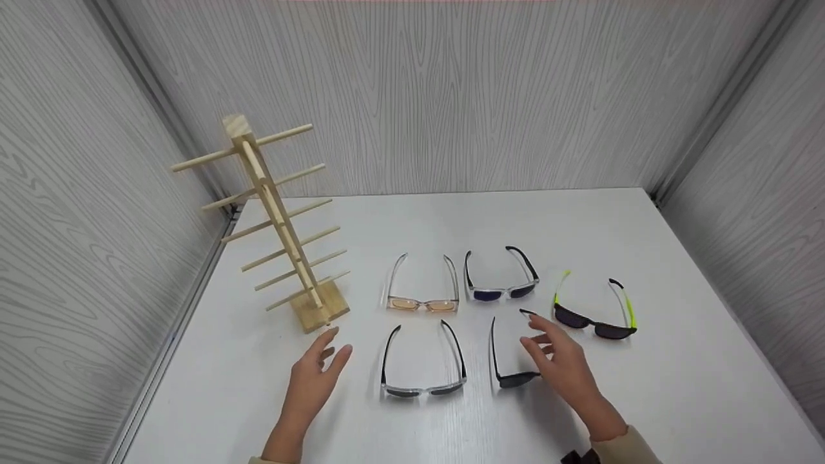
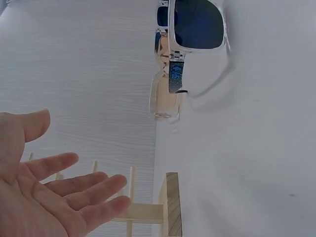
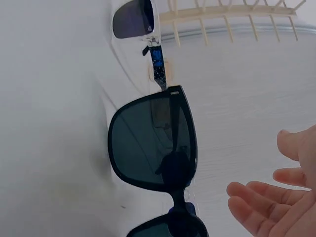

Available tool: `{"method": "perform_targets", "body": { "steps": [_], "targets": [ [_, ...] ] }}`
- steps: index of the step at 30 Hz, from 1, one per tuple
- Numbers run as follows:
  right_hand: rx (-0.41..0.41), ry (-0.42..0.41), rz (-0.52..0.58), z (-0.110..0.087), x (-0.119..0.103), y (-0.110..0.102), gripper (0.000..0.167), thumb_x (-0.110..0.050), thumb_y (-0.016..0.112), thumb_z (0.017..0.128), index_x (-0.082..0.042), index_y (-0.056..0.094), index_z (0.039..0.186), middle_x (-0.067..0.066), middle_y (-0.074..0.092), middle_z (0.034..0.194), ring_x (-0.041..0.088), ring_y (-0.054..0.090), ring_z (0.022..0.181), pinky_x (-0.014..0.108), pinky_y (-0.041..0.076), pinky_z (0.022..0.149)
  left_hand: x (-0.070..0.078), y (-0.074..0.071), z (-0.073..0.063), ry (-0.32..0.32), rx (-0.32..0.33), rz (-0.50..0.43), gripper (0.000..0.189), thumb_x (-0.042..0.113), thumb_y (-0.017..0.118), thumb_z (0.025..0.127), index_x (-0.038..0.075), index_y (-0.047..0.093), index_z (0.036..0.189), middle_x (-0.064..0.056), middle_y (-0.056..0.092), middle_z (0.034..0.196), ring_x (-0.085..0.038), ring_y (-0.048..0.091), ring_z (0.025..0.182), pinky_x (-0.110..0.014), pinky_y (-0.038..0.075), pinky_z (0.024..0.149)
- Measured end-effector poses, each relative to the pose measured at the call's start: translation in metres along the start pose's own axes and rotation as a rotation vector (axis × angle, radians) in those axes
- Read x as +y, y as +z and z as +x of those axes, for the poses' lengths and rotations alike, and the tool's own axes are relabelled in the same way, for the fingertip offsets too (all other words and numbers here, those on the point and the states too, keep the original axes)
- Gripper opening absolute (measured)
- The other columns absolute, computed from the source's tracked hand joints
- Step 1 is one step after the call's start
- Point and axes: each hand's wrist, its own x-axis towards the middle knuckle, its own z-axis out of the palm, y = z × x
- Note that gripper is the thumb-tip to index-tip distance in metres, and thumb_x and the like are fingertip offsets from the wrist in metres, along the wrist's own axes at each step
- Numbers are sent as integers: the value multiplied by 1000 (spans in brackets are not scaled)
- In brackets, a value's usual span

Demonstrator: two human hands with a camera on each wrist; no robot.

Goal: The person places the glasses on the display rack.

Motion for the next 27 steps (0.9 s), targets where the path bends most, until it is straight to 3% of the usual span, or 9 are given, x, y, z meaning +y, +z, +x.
{"method": "perform_targets", "body": {
  "steps": [4, 10, 14, 21, 27],
  "targets": [
    [-17, -85, 4, -1, -5, 12, 41, -10, 69, 84, -5, 57, 123, 11, 63, 111, 12, 64, 83, 26, 52, 65, -3, 10, 0, 5, -15, 8, 60, 49, 59, 87, 6, 52, 129, -16, 53, 129, -29, 56, 111, -45, 42, 95],
    [-48, -162, 42, -3, -17, 25, 35, -8, 69, 84, -3, 59, 117, 10, 63, 109, 11, 63, 80, 25, 52, 62, -6, 21, -1, -34, -46, 11, 56, 43, 63, 87, 4, 54, 125, -16, 57, 123, -27, 58, 107, -44, 45, 91],
    [-114, -146, 62, -6, -22, 34, 30, -13, 66, 87, -4, 60, 115, 8, 63, 106, 10, 60, 75, 24, 51, 61, -6, 25, -1, -51, -74, -6, 55, 42, 63, 87, 3, 53, 125, -17, 58, 121, -27, 59, 105, -42, 47, 89],
    [-226, -124, 76, -11, -32, 49, 30, -21, 63, 89, -5, 60, 114, 10, 63, 105, 8, 58, 75, 23, 51, 62, -5, 34, -1, -18, -153, -3, 52, 37, 63, 88, 3, 52, 127, -16, 59, 118, -27, 58, 105, -40, 48, 87],
    [-285, -121, 91, -13, -41, 58, 33, -22, 61, 91, -2, 59, 116, 13, 62, 107, 11, 60, 79, 24, 51, 64, -11, 39, -2, -77, -225, 1, 51, 31, 64, 88, 4, 50, 128, -14, 58, 119, -28, 57, 106, -40, 50, 85]
  ]
}}
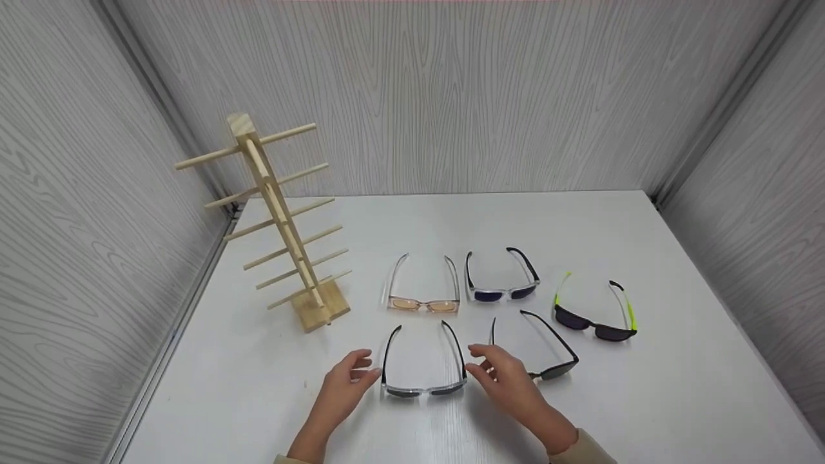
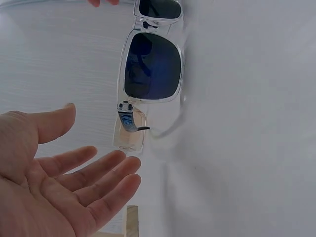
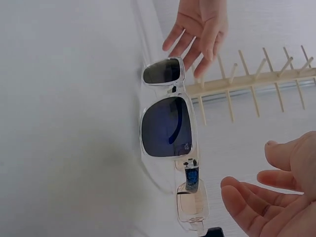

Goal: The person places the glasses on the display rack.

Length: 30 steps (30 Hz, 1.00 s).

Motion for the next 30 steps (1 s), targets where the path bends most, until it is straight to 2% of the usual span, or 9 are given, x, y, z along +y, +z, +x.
{"method": "perform_targets", "body": {
  "steps": [5, 11, 18, 22, 30],
  "targets": [
    [-86, 40, 12, -2, -3, 10, 38, -24, 60, 92, 4, 56, 117, 16, 60, 108, 19, 62, 86, 25, 52, 65, -3, 4, -1, -22, -31, -21, 49, 28, 66, 87, 4, 51, 127, -13, 60, 115, -27, 58, 103, -38, 50, 83],
    [-103, 80, 26, -3, -2, 19, 40, -24, 61, 91, 5, 55, 118, 18, 56, 114, 30, 60, 96, 28, 53, 68, -5, 9, -1, -3, -84, -79, 47, 20, 68, 86, 3, 52, 127, -12, 61, 112, -25, 60, 99, -35, 52, 80],
    [-166, 144, 18, -2, 1, 26, 38, -19, 61, 91, 8, 54, 118, 22, 57, 114, 29, 61, 94, 32, 54, 71, -9, 12, -3, 11, -145, -169, 49, 12, 70, 83, -2, 51, 126, -16, 62, 108, -23, 62, 94, -33, 53, 76],
    [-190, 169, 45, -1, 6, 31, 34, -16, 60, 91, 8, 55, 115, 21, 60, 110, 29, 62, 94, 35, 53, 73, -12, 13, -1, -1, -150, -221, 50, 9, 70, 82, -3, 50, 126, -15, 62, 108, -22, 62, 92, -33, 53, 74],
    [-170, 182, 115, 1, 11, 33, 32, -16, 59, 92, 6, 57, 116, 18, 62, 105, 29, 62, 94, 35, 52, 74, -19, 14, 5, -46, -127, -318, 47, 6, 68, 83, 0, 51, 127, -15, 61, 108, -20, 62, 91, -35, 53, 74]
  ]
}}
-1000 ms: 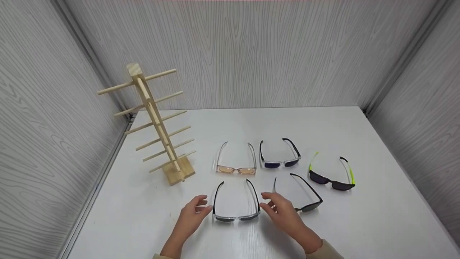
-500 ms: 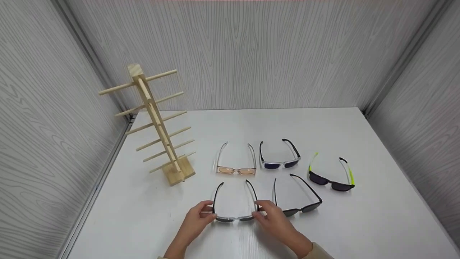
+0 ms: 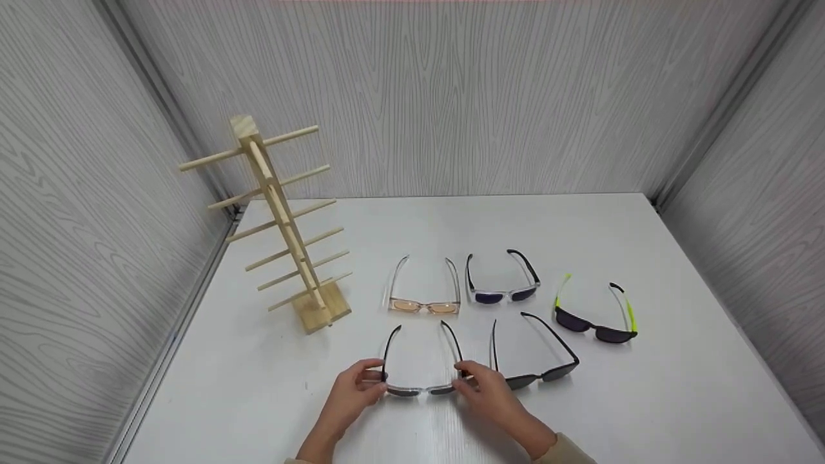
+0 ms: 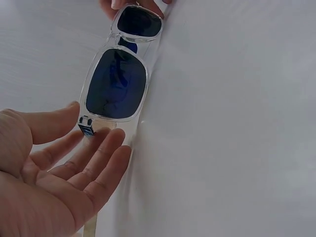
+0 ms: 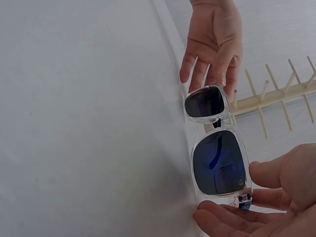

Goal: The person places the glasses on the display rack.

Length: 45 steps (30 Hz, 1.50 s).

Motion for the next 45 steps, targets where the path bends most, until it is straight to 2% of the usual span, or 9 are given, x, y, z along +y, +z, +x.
{"method": "perform_targets", "body": {
  "steps": [8, 12, 15, 18, 23, 31, 37, 42, 45],
  "targets": [
    [23, 40, 94, -1, -1, 0, 36, -18, 63, 90, 5, 57, 117, 20, 62, 105, 26, 63, 85, 28, 53, 67, -1, -1, 1, -39, 32, -49, 48, 7, 70, 82, 1, 52, 126, -15, 62, 108, -19, 63, 86, -34, 54, 73],
    [31, 24, 160, 0, -2, -1, 37, -16, 64, 89, 6, 56, 116, 22, 61, 104, 26, 64, 81, 24, 53, 60, 8, -2, -5, -47, 38, -73, 48, 4, 69, 82, 0, 52, 127, -16, 61, 108, -19, 63, 85, -35, 54, 74],
    [37, -11, 188, 2, -3, -3, 37, -16, 64, 88, 7, 56, 117, 23, 61, 104, 27, 65, 79, 25, 54, 60, 19, -4, -11, -37, 42, -82, 46, 2, 67, 83, -2, 52, 126, -19, 60, 110, -20, 63, 87, -37, 53, 75],
    [49, -37, 161, 6, -5, -5, 38, -19, 64, 88, 5, 57, 117, 20, 62, 104, 25, 65, 78, 26, 54, 62, 26, -6, -14, -23, 60, -89, 45, 1, 66, 83, -3, 51, 126, -21, 60, 112, -23, 64, 88, -38, 53, 76],
    [70, -21, 109, 13, -10, -6, 39, -24, 66, 88, 0, 59, 116, 14, 64, 105, 19, 65, 81, 25, 53, 67, 24, -8, -14, -6, 105, -105, 47, 5, 68, 84, 0, 51, 127, -20, 60, 114, -22, 63, 90, -36, 54, 74],
    [62, -17, 183, 21, -18, -9, 37, -24, 67, 87, -3, 60, 117, 19, 62, 106, 17, 65, 80, 25, 53, 65, 23, -12, -15, 28, 149, -115, 48, 9, 70, 83, 2, 52, 127, -20, 60, 114, -26, 64, 89, -35, 55, 70],
    [67, -36, 187, 30, -27, -16, 36, -28, 67, 87, -11, 62, 118, 15, 62, 109, 15, 65, 82, 27, 53, 64, 31, -15, -17, 31, 196, -124, 49, 15, 75, 79, 6, 56, 122, -17, 61, 111, -25, 65, 87, -35, 55, 67],
    [96, -73, 213, 40, -34, -16, 34, -22, 66, 87, -9, 61, 118, 14, 62, 110, 17, 64, 83, 27, 53, 65, 40, -18, -18, 66, 250, -130, 43, 10, 73, 80, 8, 57, 120, -19, 60, 111, -26, 65, 87, -35, 55, 65],
    [110, -69, 244, 44, -40, -16, 32, -15, 65, 88, -7, 60, 119, 14, 61, 111, 23, 65, 84, 27, 53, 65, 44, -20, -19, 95, 273, -134, 43, 10, 73, 81, 7, 57, 121, -19, 60, 110, -29, 65, 88, -34, 55, 65]
  ]
}}
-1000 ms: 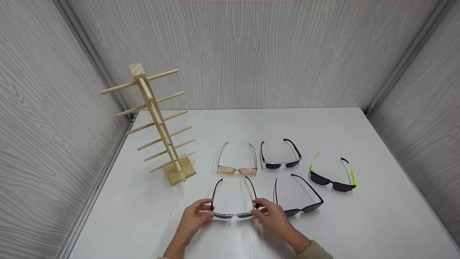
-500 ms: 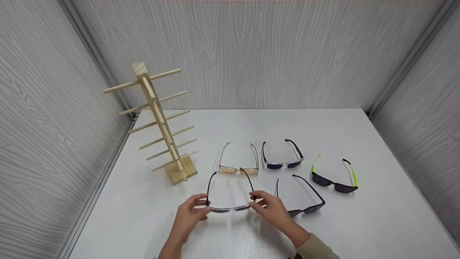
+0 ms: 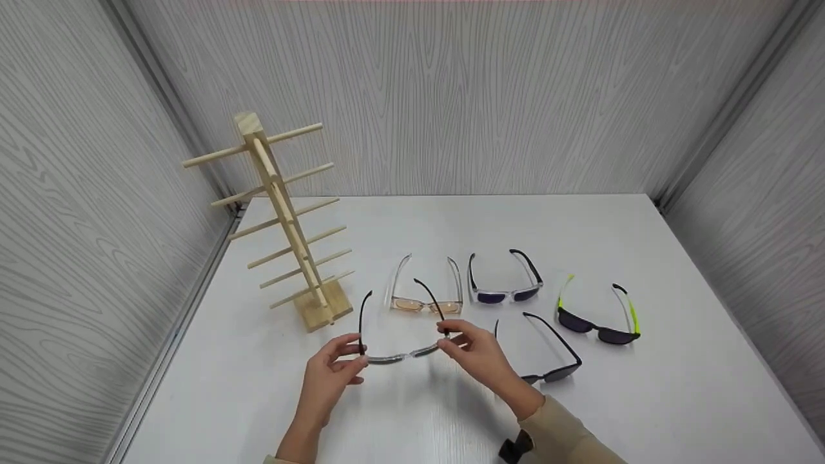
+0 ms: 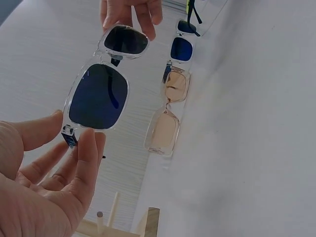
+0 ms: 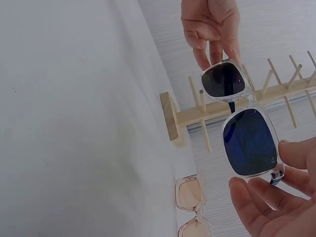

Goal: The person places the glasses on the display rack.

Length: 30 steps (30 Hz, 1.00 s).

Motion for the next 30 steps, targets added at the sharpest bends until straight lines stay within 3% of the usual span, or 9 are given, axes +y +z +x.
{"method": "perform_targets", "body": {
  "steps": [4, 8, 15, 25, 30],
  "targets": [
    [8, -13, 8, 3, -19, 0, 30, -7, 63, 88, -1, 60, 118, 16, 61, 111, 33, 64, 84, 28, 53, 64, 3, -2, 0, 13, 20, -4, 44, 11, 73, 80, 7, 57, 121, -18, 60, 110, -27, 65, 88, -33, 55, 64],
    [12, -37, -3, 4, -39, 0, 28, -5, 63, 88, 2, 60, 116, 19, 61, 109, 30, 65, 82, 25, 53, 64, 4, -5, -1, 4, 38, 1, 44, 11, 74, 80, 8, 58, 121, -18, 60, 109, -22, 65, 85, -33, 56, 63],
    [-4, -50, 8, 25, -11, 8, 30, -20, 66, 88, -8, 63, 116, 12, 62, 113, 18, 65, 82, 27, 53, 67, 6, -11, -4, 4, 80, -13, 44, 10, 75, 79, 8, 59, 120, -16, 61, 107, -24, 66, 85, -32, 56, 62],
    [-52, -83, 34, 33, -47, 17, 26, -2, 61, 88, 5, 61, 113, 24, 59, 111, 32, 64, 83, 28, 53, 66, 5, -19, -10, -9, 156, -15, 40, 7, 73, 80, 8, 60, 118, -17, 60, 108, -26, 65, 85, -31, 55, 62],
    [-65, -76, 54, 45, -30, 25, 27, -7, 63, 89, 0, 62, 114, 19, 61, 113, 25, 64, 83, 27, 53, 65, 5, -24, -11, -12, 186, -33, 39, 7, 72, 81, 8, 61, 118, -16, 60, 106, -25, 66, 84, -31, 55, 61]
  ]
}}
